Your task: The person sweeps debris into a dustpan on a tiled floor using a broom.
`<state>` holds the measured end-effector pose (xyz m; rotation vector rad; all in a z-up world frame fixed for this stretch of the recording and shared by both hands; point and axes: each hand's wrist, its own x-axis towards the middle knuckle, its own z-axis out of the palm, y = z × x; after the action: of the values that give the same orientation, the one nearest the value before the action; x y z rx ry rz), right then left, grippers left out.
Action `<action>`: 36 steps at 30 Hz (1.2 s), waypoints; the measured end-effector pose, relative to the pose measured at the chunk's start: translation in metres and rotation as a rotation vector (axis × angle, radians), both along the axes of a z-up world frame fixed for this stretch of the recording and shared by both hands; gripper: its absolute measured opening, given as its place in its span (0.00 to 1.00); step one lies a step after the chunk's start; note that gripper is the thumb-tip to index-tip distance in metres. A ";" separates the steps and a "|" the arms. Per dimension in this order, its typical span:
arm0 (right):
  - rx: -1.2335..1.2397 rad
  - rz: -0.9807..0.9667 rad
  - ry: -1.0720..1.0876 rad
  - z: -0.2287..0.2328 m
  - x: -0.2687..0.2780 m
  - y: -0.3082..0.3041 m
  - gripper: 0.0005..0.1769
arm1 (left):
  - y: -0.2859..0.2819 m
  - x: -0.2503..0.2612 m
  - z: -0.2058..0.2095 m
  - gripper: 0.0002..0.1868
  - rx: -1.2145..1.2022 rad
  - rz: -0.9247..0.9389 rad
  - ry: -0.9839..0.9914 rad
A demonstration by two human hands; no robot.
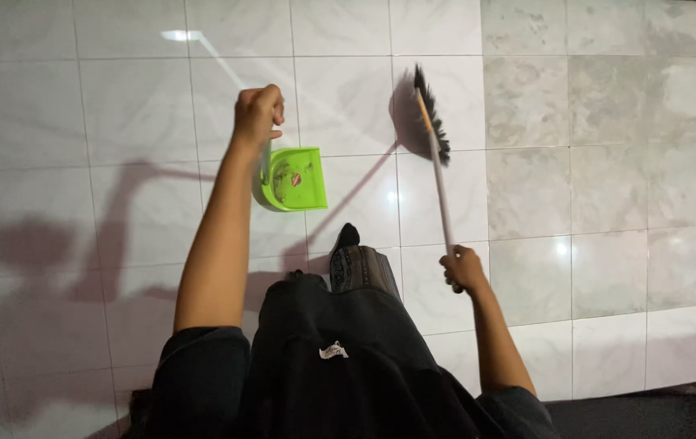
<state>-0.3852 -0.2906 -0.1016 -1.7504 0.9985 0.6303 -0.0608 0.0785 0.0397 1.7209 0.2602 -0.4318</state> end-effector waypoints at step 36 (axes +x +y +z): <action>0.142 -0.116 -0.051 -0.042 -0.100 0.159 0.10 | 0.086 -0.119 -0.029 0.17 0.000 0.035 -0.216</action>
<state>-0.4852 -0.1312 -0.1432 -1.5655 0.9880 0.5657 -0.1801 0.1643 0.0107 1.7445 0.1337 -0.2177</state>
